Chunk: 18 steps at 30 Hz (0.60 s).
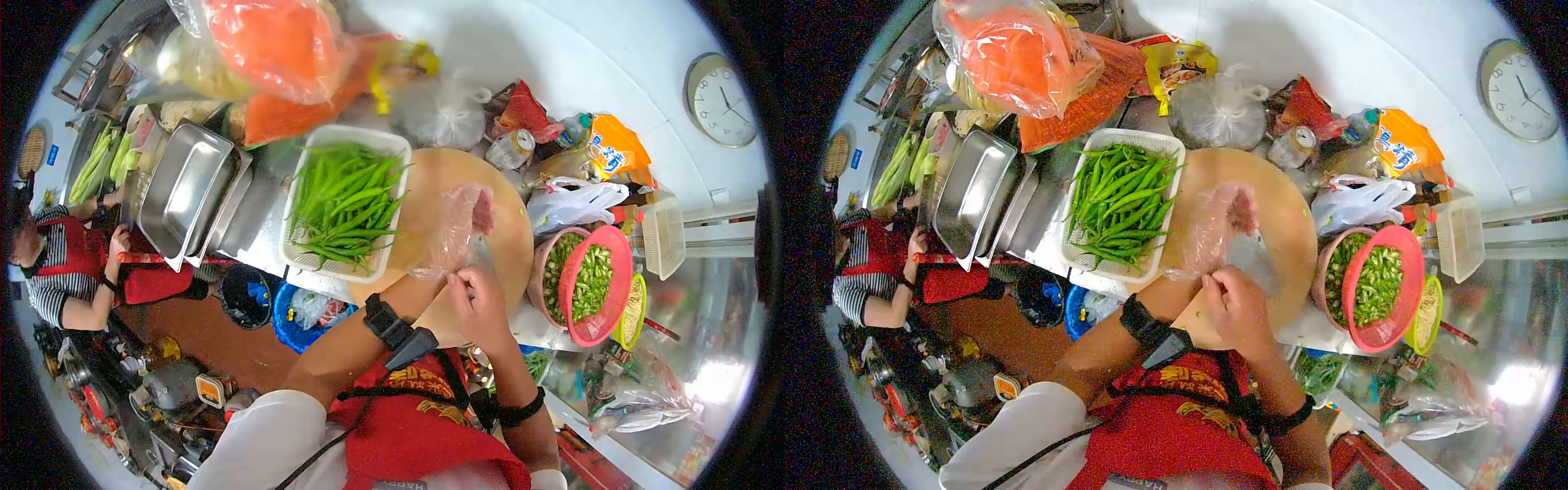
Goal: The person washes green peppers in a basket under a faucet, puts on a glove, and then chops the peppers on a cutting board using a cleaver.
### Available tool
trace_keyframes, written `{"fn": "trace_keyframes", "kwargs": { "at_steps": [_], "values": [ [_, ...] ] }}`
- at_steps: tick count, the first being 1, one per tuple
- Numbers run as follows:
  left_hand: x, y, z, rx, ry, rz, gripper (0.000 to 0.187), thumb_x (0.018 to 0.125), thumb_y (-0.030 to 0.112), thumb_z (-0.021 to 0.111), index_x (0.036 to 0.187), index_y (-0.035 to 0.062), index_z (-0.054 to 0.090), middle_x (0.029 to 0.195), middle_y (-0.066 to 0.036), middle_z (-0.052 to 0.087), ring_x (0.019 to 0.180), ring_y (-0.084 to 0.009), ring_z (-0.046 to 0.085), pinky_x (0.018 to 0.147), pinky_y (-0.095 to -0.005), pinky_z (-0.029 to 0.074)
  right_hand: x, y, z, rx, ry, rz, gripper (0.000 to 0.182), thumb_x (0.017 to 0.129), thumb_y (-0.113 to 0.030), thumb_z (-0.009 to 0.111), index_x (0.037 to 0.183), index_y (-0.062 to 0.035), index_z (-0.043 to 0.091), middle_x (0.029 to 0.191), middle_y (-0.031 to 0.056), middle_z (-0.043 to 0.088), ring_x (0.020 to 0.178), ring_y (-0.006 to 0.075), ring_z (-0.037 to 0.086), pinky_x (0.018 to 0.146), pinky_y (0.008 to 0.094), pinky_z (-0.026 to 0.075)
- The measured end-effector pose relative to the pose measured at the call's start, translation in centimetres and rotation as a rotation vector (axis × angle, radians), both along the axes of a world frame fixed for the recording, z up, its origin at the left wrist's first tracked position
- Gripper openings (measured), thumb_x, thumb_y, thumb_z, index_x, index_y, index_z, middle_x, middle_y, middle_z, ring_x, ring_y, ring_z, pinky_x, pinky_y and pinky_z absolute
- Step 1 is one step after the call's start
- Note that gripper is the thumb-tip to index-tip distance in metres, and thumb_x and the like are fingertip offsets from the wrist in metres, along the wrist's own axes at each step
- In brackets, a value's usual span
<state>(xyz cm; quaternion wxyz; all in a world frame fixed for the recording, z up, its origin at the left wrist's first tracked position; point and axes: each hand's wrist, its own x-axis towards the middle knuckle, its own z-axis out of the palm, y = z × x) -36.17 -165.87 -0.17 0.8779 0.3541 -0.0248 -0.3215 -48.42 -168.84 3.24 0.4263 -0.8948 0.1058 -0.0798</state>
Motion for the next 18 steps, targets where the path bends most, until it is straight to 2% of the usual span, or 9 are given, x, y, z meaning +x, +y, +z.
{"fn": "trace_keyframes", "kwargs": {
  "at_steps": [4,6,7,9,10,12,15,16,18],
  "values": [
    [-0.5,-0.1,-0.1,-0.015,0.137,0.061,0.032,0.091,0.037,0.05,0.081,0.0072,0.057,0.069,-0.004,0.059,0.061,-0.0136,0.057,0.055,-0.0264,0.047,-0.2,0.8,-0.5,0.015,0.003,-0.078,0.018,0.079,-0.016,0.064,0.083,-0.002,0.053,0.065,0.0142,0.055,0.057,0.0306,0.055,0.054,0.0373,0.045],
    [0.0,0.1,-0.5,-0.071,0.168,0.101,0.033,0.091,0.038,0.049,0.08,0.0075,0.057,0.069,-0.004,0.059,0.062,-0.0139,0.058,0.059,-0.0273,0.048,0.2,1.2,-0.2,0.187,0.133,-0.292,0.013,0.079,-0.013,0.06,0.077,-0.0027,0.053,0.069,0.017,0.056,0.059,0.0337,0.056,0.054,0.0383,0.045],
    [0.1,0.4,-0.4,-0.068,0.169,0.104,0.033,0.091,0.038,0.049,0.08,0.0075,0.057,0.069,-0.004,0.059,0.062,-0.0139,0.058,0.059,-0.0273,0.048,0.3,1.1,-0.2,0.189,0.136,-0.289,0.013,0.079,-0.013,0.06,0.077,-0.0027,0.053,0.069,0.017,0.056,0.059,0.0337,0.056,0.054,0.0383,0.045],
    [0.3,0.9,-0.2,-0.066,0.109,0.115,0.031,0.091,0.035,0.05,0.08,0.0073,0.057,0.069,-0.004,0.059,0.063,-0.0145,0.057,0.063,-0.0278,0.048,0.6,0.6,-0.3,0.085,0.031,-0.086,0.013,0.081,-0.007,0.056,0.073,-0.0008,0.048,0.061,0.0126,0.05,0.05,0.0196,0.05,0.048,0.0331,0.039],
    [0.1,0.9,-0.1,-0.062,0.11,0.12,0.031,0.091,0.035,0.05,0.08,0.0073,0.057,0.069,-0.004,0.059,0.063,-0.0145,0.057,0.063,-0.0278,0.048,0.6,0.4,-0.3,0.088,0.033,-0.082,0.013,0.081,-0.007,0.056,0.073,-0.0008,0.048,0.061,0.0126,0.05,0.05,0.0196,0.05,0.048,0.0331,0.039],
    [-0.1,1.3,-0.1,0.045,0.047,0.076,0.027,0.091,0.031,0.05,0.08,0.0072,0.057,0.069,-0.004,0.058,0.061,-0.0143,0.056,0.059,-0.0271,0.047,0.9,0.4,-0.4,-0.155,-0.001,0.143,0.015,0.08,-0.01,0.056,0.073,-0.0004,0.048,0.064,0.0167,0.053,0.056,0.0292,0.055,0.052,0.0371,0.042],
    [0.0,3.4,-1.3,0.04,-0.15,0.013,0.03,0.091,0.029,0.05,0.076,0.0042,0.057,0.068,-0.006,0.056,0.059,-0.0159,0.053,0.056,-0.0282,0.044,1.2,0.5,-0.5,-0.045,0.098,0.36,0.014,0.08,-0.013,0.057,0.078,0.0005,0.053,0.072,0.02,0.055,0.064,0.0363,0.055,0.057,0.0387,0.044],
    [0.1,4.4,-2.3,0.053,-0.149,0.007,0.03,0.091,0.029,0.05,0.076,0.0042,0.057,0.068,-0.006,0.056,0.059,-0.0159,0.053,0.056,-0.0282,0.044,1.4,0.5,-0.9,-0.031,0.096,0.355,0.014,0.08,-0.013,0.057,0.078,0.0005,0.053,0.072,0.02,0.055,0.064,0.0363,0.055,0.057,0.0387,0.044],
    [0.9,7.4,-4.1,0.242,-0.481,0.044,0.029,0.09,0.024,0.053,0.07,0.0031,0.057,0.062,-0.005,0.053,0.053,-0.0139,0.046,0.051,-0.0272,0.038,1.5,0.4,-2.1,0.1,0.089,0.429,0.014,0.08,-0.013,0.057,0.083,0.0005,0.058,0.074,0.0191,0.058,0.066,0.0315,0.058,0.061,0.0364,0.046]
  ]
}}
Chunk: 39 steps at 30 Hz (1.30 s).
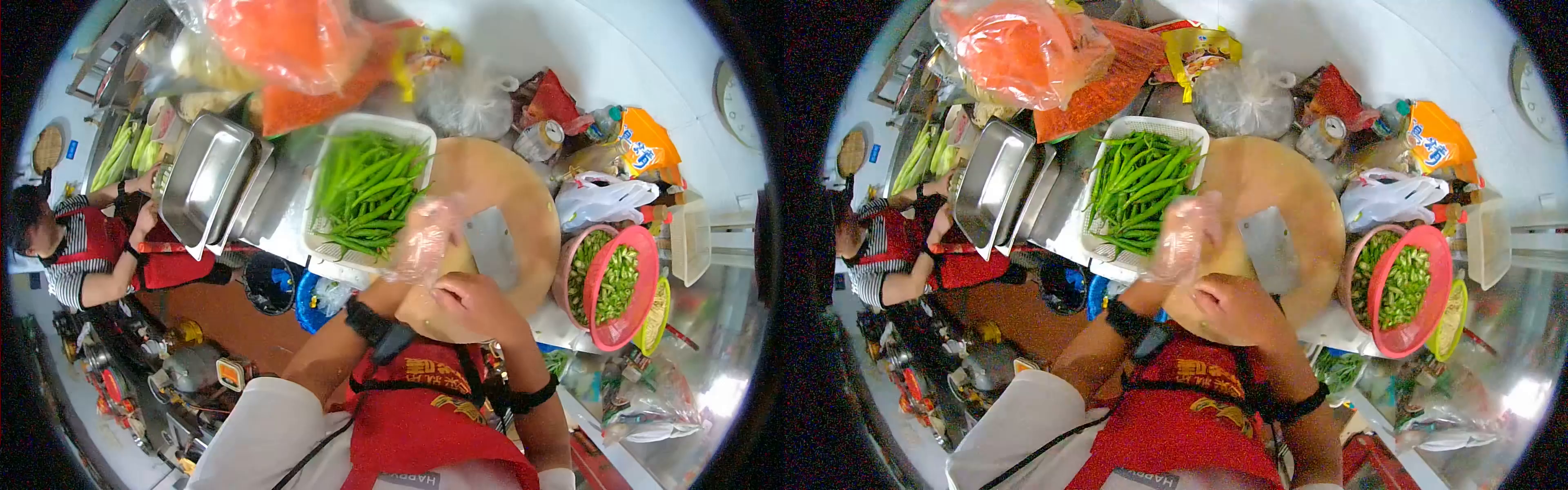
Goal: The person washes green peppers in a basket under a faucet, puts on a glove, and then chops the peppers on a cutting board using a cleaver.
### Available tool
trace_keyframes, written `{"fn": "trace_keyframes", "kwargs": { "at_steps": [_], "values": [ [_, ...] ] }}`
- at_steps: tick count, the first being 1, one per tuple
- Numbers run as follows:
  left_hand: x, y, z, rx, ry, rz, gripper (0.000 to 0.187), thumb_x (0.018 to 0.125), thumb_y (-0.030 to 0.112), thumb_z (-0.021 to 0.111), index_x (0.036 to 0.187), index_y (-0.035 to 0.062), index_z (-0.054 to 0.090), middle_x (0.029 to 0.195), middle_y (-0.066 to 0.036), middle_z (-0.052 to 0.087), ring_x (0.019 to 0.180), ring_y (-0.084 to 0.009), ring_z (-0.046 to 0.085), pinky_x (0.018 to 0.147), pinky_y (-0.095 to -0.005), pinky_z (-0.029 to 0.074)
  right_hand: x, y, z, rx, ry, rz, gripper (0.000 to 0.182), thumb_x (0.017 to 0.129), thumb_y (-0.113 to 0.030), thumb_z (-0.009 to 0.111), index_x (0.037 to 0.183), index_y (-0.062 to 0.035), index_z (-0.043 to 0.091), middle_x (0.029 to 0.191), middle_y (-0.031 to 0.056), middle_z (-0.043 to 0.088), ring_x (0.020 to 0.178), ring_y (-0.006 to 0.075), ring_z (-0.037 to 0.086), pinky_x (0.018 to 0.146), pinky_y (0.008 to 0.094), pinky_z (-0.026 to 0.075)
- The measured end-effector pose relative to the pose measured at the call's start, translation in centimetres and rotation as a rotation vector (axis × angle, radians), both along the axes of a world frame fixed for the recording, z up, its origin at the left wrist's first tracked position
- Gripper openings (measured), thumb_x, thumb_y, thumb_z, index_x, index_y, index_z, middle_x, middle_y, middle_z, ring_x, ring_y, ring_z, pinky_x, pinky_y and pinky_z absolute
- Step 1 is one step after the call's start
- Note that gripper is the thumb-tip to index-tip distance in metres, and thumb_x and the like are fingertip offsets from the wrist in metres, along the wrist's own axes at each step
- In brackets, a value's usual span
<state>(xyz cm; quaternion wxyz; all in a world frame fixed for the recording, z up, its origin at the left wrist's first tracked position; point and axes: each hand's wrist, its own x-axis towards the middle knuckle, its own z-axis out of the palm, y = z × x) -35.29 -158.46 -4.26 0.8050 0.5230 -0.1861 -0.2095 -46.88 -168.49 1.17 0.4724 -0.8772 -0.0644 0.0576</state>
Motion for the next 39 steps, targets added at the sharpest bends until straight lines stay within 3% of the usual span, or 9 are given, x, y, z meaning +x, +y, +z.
{"fn": "trace_keyframes", "kwargs": {
  "at_steps": [2,5,9,17,20,21,23,28,39],
  "values": [
    [1.0,3.5,2.7,0.396,-0.054,0.13,0.025,0.089,0.019,0.055,0.071,0.0012,0.059,0.063,-0.004,0.055,0.055,-0.0141,0.049,0.054,-0.0283,0.04,-0.7,-1.3,-0.8,0.012,0.115,-0.087,0.015,0.081,-0.015,0.057,0.087,-0.0017,0.06,0.077,0.0182,0.06,0.072,0.0328,0.06,0.065,0.0385,0.048],
    [3.5,9.0,0.4,1.053,-0.81,0.366,0.019,0.084,0.014,0.056,0.097,0.0011,0.06,0.093,-0.018,0.063,0.084,-0.0335,0.061,0.075,-0.038,0.048,-3.6,-4.7,-4.4,-0.073,0.263,-0.379,0.019,0.082,-0.019,0.056,0.091,-0.0026,0.062,0.081,0.0178,0.062,0.077,0.0338,0.062,0.072,0.0393,0.049],
    [3.0,11.7,0.2,1.377,-0.81,0.102,0.021,0.081,0.014,0.059,0.096,-0.0009,0.059,0.091,-0.02,0.061,0.085,-0.0376,0.057,0.076,-0.0432,0.047,-9.6,-6.9,-8.9,-0.14,0.367,-0.611,0.024,0.079,-0.017,0.059,0.099,-0.0022,0.06,0.093,0.0195,0.061,0.088,0.0344,0.059,0.08,0.0404,0.046],
    [2.1,11.8,2.7,1.228,-0.912,0.189,0.021,0.083,0.017,0.056,0.09,-0.0014,0.06,0.079,-0.018,0.059,0.073,-0.0318,0.059,0.068,-0.0401,0.047,-12.7,-4.4,-13.7,-0.546,0.404,-0.586,0.066,0.068,-0.012,0.068,0.126,-0.0043,0.039,0.104,0.0241,0.051,0.099,0.0426,0.048,0.086,0.0464,0.041],
    [0.1,10.3,5.7,0.816,0.091,-0.073,0.022,0.087,0.018,0.058,0.091,-0.0034,0.058,0.079,-0.007,0.058,0.072,-0.0138,0.055,0.066,-0.0297,0.047,-11.1,-4.3,-12.6,-0.485,0.449,-0.629,0.067,0.069,-0.012,0.066,0.129,-0.004,0.037,0.109,0.0232,0.051,0.099,0.0403,0.05,0.085,0.045,0.042],
    [-1.2,9.8,4.9,0.806,0.093,-0.087,0.022,0.087,0.018,0.058,0.091,-0.0034,0.058,0.079,-0.007,0.058,0.072,-0.0138,0.055,0.066,-0.0297,0.047,-11.2,-4.5,-12.7,-0.495,0.456,-0.641,0.067,0.069,-0.012,0.066,0.129,-0.004,0.037,0.109,0.0232,0.051,0.099,0.0403,0.05,0.085,0.045,0.042],
    [-4.2,8.0,2.7,-0.04,0.772,-0.146,0.023,0.087,0.02,0.058,0.096,-0.0011,0.056,0.082,-0.006,0.058,0.072,-0.014,0.054,0.065,-0.0272,0.046,-11.7,-4.7,-13.0,-0.3,0.304,-0.686,0.068,0.072,-0.012,0.065,0.132,-0.0065,0.034,0.11,0.0228,0.053,0.095,0.0384,0.054,0.083,0.0447,0.044],
    [-7.4,3.5,1.0,0.047,0.881,-0.329,0.024,0.09,0.023,0.055,0.1,0.0006,0.055,0.083,-0.004,0.057,0.073,-0.0116,0.052,0.065,-0.0243,0.044,-11.1,-4.9,-9.8,0.401,0.553,-0.83,0.061,0.077,-0.005,0.054,0.135,-0.006,0.034,0.069,0.0028,0.051,0.056,0.009,0.05,0.049,0.0221,0.042],
    [-9.4,0.9,-9.0,0.756,0.461,-0.349,0.028,0.088,0.024,0.05,0.073,0.0027,0.061,0.058,-0.005,0.055,0.053,-0.0137,0.052,0.052,-0.0275,0.041,-7.9,-3.2,-10.2,0.575,0.574,-0.905,0.05,0.085,-0.017,0.053,0.131,-0.0056,0.039,0.054,0.0024,0.046,0.04,0.011,0.042,0.038,0.0237,0.035]
  ]
}}
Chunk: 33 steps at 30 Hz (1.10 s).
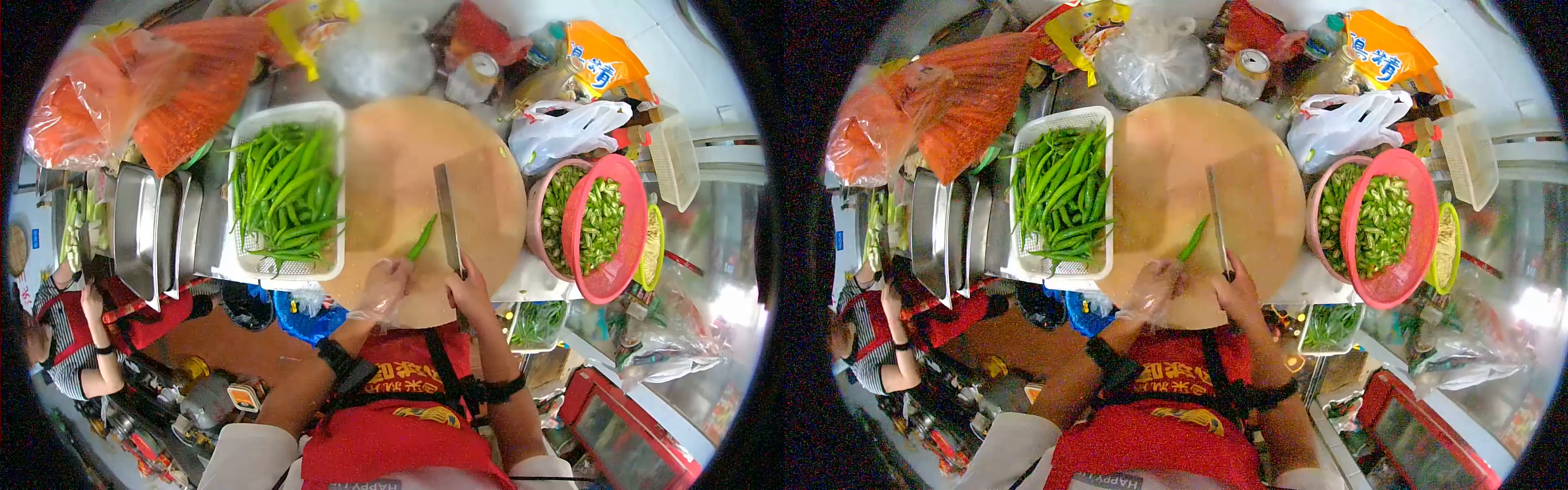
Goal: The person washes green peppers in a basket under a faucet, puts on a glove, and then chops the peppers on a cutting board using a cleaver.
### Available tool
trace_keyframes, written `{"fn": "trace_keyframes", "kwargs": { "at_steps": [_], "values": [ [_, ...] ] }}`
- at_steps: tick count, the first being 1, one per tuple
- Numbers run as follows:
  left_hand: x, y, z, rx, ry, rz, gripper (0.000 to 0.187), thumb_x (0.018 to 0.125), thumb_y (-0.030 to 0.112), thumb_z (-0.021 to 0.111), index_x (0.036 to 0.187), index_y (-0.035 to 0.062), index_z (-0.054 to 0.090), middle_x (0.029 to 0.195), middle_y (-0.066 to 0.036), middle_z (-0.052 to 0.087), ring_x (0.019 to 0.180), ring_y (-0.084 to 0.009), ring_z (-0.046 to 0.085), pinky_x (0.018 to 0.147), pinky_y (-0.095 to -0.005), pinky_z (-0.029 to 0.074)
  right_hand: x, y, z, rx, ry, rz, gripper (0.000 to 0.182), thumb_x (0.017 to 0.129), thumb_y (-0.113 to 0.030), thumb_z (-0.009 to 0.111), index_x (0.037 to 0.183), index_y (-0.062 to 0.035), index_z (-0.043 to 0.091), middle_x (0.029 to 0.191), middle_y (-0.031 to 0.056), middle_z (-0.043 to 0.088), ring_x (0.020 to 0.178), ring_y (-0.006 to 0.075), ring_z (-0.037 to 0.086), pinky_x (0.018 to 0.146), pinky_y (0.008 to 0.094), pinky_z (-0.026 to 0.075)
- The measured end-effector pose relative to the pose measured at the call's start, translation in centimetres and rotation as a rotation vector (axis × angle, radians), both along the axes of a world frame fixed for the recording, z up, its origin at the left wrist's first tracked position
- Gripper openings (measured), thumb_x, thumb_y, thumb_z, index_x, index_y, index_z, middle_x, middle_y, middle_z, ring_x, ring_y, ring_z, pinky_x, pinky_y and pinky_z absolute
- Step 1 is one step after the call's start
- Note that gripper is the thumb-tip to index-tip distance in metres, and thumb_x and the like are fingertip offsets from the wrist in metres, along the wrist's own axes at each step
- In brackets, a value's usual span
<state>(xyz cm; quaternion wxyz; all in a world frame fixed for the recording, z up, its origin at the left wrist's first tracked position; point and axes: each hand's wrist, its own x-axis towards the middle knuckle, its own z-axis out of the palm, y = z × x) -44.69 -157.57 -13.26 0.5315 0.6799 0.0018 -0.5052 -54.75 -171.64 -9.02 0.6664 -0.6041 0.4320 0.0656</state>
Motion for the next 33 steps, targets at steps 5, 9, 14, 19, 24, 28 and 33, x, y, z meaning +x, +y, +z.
{"fn": "trace_keyframes", "kwargs": {
  "at_steps": [5,9,14,19,24,28,33],
  "values": [
    [-0.8,-0.3,-0.8,0.158,-0.489,-0.19,0.027,0.088,0.024,0.05,0.082,0.0002,0.062,0.068,-0.02,0.059,0.063,-0.0306,0.059,0.06,-0.0375,0.046,0.7,1.2,-0.3,0.035,-0.006,-0.171,0.038,0.092,-0.043,0.043,0.099,-0.0067,0.053,0.053,0.0012,0.044,0.037,0.0104,0.039,0.036,0.0245,0.033],
    [-0.7,-0.4,-0.7,0.153,-0.523,-0.176,0.031,0.088,0.028,0.051,0.088,-0.0015,0.062,0.079,-0.025,0.06,0.077,-0.0401,0.059,0.068,-0.0437,0.046,0.8,1.3,-0.5,0.037,-0.018,-0.147,0.039,0.093,-0.046,0.041,0.084,-0.0085,0.049,0.052,0.0015,0.044,0.037,0.0101,0.039,0.035,0.0245,0.032],
    [-0.9,-0.5,-0.7,0.191,-0.589,-0.233,0.029,0.086,0.026,0.052,0.087,-0.001,0.061,0.078,-0.025,0.06,0.077,-0.0397,0.059,0.069,-0.0456,0.046,0.2,1.1,-1.3,0.005,-0.006,-0.104,0.04,0.093,-0.045,0.04,0.078,-0.0089,0.047,0.052,0.0019,0.044,0.037,0.0111,0.04,0.035,0.0255,0.033],
    [-1.0,-0.7,-0.4,0.202,-0.618,-0.258,0.024,0.083,0.024,0.053,0.084,0.0011,0.059,0.074,-0.022,0.059,0.075,-0.0397,0.059,0.067,-0.0477,0.045,0.7,1.6,0.5,0.002,-0.02,-0.128,0.039,0.094,-0.044,0.039,0.078,-0.0086,0.047,0.05,0.0019,0.044,0.037,0.011,0.04,0.035,0.0255,0.033],
    [-1.0,-1.2,-1.2,0.251,-0.658,-0.286,0.022,0.083,0.026,0.055,0.081,0.0032,0.055,0.074,-0.019,0.059,0.072,-0.0396,0.059,0.063,-0.0481,0.045,0.6,1.3,-0.4,0.004,-0.011,-0.111,0.04,0.094,-0.043,0.038,0.079,-0.0077,0.048,0.05,0.0021,0.044,0.037,0.011,0.04,0.035,0.0256,0.033],
    [-1.4,-1.4,-2.4,0.288,-0.723,-0.265,0.022,0.083,0.026,0.056,0.082,0.0038,0.055,0.074,-0.019,0.06,0.071,-0.0396,0.059,0.063,-0.0482,0.045,0.2,1.5,-0.2,0.008,0.002,-0.115,0.04,0.094,-0.043,0.038,0.08,-0.007,0.048,0.051,0.0023,0.045,0.037,0.0109,0.041,0.035,0.0252,0.033],
    [-1.0,-1.9,-2.2,0.212,-0.816,-0.263,0.02,0.084,0.023,0.054,0.082,0.0039,0.056,0.074,-0.02,0.06,0.07,-0.0386,0.059,0.063,-0.0481,0.046,0.3,1.1,0.2,0.035,0.036,-0.073,0.04,0.094,-0.044,0.039,0.084,-0.0068,0.049,0.052,0.0021,0.045,0.037,0.011,0.041,0.035,0.025,0.033]
  ]
}}
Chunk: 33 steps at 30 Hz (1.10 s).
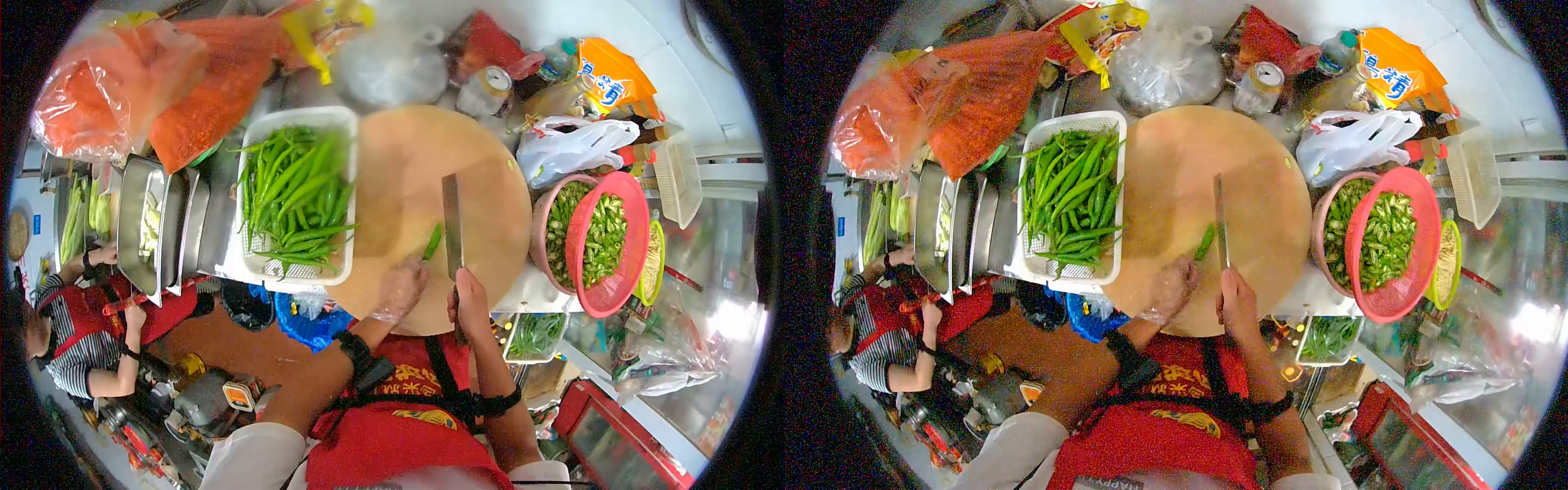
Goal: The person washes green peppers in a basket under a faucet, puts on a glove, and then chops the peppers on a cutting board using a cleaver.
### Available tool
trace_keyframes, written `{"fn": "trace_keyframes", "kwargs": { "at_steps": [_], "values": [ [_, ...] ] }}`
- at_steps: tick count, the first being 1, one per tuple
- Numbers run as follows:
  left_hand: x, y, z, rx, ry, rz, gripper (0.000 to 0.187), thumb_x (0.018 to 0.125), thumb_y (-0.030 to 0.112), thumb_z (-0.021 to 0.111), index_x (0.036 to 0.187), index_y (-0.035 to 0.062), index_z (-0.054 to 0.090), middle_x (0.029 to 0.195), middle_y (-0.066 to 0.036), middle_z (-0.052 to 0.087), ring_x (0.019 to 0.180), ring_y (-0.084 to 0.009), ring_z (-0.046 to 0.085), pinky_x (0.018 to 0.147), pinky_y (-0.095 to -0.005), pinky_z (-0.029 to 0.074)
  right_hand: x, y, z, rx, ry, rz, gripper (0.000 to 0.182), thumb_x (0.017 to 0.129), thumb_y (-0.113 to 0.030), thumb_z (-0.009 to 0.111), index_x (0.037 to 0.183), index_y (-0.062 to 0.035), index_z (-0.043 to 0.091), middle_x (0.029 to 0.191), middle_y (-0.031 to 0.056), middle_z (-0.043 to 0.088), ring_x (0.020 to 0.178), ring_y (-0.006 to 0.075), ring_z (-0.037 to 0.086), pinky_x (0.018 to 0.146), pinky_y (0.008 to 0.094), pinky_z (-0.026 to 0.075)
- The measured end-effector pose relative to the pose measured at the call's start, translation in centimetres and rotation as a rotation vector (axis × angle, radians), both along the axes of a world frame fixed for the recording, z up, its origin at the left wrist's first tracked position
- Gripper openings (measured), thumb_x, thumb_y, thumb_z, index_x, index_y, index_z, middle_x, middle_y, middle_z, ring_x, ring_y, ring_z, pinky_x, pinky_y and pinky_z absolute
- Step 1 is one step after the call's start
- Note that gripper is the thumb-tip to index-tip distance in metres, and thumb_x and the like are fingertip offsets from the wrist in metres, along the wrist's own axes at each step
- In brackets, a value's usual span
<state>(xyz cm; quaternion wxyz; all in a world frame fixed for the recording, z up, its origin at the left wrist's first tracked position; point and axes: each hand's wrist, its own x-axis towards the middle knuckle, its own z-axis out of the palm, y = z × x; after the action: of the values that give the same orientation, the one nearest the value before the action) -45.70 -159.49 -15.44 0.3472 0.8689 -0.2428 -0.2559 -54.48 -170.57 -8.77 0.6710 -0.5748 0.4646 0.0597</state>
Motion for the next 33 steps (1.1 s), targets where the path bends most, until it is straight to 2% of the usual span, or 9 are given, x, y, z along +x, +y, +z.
{"fn": "trace_keyframes", "kwargs": {
  "at_steps": [4,6,10,12,14,18,20,26,33],
  "values": [
    [-0.5,-0.2,-0.9,0.073,-0.049,-0.009,0.019,0.084,0.023,0.054,0.084,0.0038,0.056,0.071,-0.02,0.06,0.067,-0.0383,0.059,0.061,-0.0482,0.046,-0.6,0.3,-0.8,-0.013,-0.028,-0.01,0.039,0.094,-0.044,0.039,0.087,-0.0069,0.048,0.053,0.0019,0.044,0.038,0.0105,0.041,0.036,0.0247,0.033],
    [-0.3,-0.3,-1.1,-0.045,-0.08,0.012,0.02,0.084,0.023,0.054,0.082,0.0038,0.056,0.068,-0.02,0.059,0.064,-0.0382,0.059,0.059,-0.0485,0.046,-0.7,0.2,-0.8,-0.017,-0.01,0.026,0.038,0.094,-0.043,0.038,0.088,-0.0068,0.048,0.053,0.0017,0.044,0.038,0.0102,0.041,0.036,0.0246,0.033],
    [-0.3,-0.4,-1.0,0.031,-0.089,0.009,0.021,0.085,0.024,0.054,0.08,0.0041,0.055,0.067,-0.021,0.059,0.063,-0.0384,0.059,0.059,-0.0488,0.046,-1.0,0.5,-0.1,-0.012,-0.032,0.015,0.039,0.094,-0.043,0.04,0.1,-0.0055,0.05,0.053,0.0016,0.044,0.039,0.0107,0.041,0.037,0.0246,0.034],
    [-0.4,-0.8,-0.8,0.079,-0.03,0.037,0.016,0.082,0.019,0.057,0.088,0.0041,0.054,0.072,-0.02,0.06,0.066,-0.0388,0.058,0.057,-0.0467,0.046,-1.5,0.4,-1.0,-0.033,-0.087,0.027,0.04,0.093,-0.043,0.041,0.103,-0.0053,0.05,0.054,0.0016,0.045,0.04,0.0111,0.042,0.038,0.0247,0.035],
    [-0.3,-0.9,-0.5,0.063,0.002,0.049,0.016,0.083,0.019,0.056,0.088,0.0036,0.054,0.073,-0.021,0.06,0.067,-0.0395,0.058,0.059,-0.0471,0.046,-1.3,0.1,-1.9,0.041,-0.04,0.024,0.049,0.093,-0.037,0.043,0.133,-0.0075,0.042,0.053,0.0006,0.045,0.04,0.0099,0.042,0.04,0.025,0.037],
    [-0.3,-0.3,0.8,-0.088,-0.062,0.05,0.024,0.087,0.026,0.05,0.084,0.0022,0.056,0.073,-0.023,0.059,0.068,-0.0403,0.058,0.062,-0.0492,0.045,-0.1,-0.2,-0.7,0.21,-0.091,-0.133,0.049,0.093,-0.037,0.043,0.132,-0.0081,0.043,0.053,0.0009,0.045,0.04,0.0103,0.042,0.041,0.0245,0.038],
    [-0.5,0.0,0.0,-0.003,-0.048,0.017,0.025,0.087,0.026,0.05,0.082,0.002,0.056,0.074,-0.023,0.059,0.07,-0.0402,0.058,0.062,-0.0489,0.045,-0.2,-0.8,-0.4,0.271,-0.018,-0.103,0.05,0.092,-0.038,0.044,0.132,-0.0082,0.043,0.052,0.0004,0.045,0.041,0.0103,0.043,0.04,0.0246,0.037],
    [0.0,-0.2,0.4,0.137,-0.026,-0.009,0.026,0.086,0.026,0.049,0.08,0.0017,0.057,0.075,-0.023,0.06,0.071,-0.04,0.058,0.064,-0.0482,0.046,-0.7,0.4,0.4,-0.004,-0.049,0.001,0.05,0.092,-0.041,0.043,0.129,-0.0077,0.047,0.052,-0.0012,0.043,0.041,0.0084,0.04,0.038,0.024,0.034],
    [-0.1,-0.3,0.8,0.172,-0.046,0.017,0.028,0.085,0.026,0.049,0.076,0.0013,0.059,0.074,-0.023,0.061,0.069,-0.0387,0.06,0.062,-0.0476,0.047,-1.2,1.1,0.0,0.026,-0.017,0.015,0.051,0.092,-0.042,0.043,0.131,-0.0091,0.045,0.052,-0.0014,0.043,0.041,0.0077,0.04,0.038,0.0237,0.034]
  ]
}}
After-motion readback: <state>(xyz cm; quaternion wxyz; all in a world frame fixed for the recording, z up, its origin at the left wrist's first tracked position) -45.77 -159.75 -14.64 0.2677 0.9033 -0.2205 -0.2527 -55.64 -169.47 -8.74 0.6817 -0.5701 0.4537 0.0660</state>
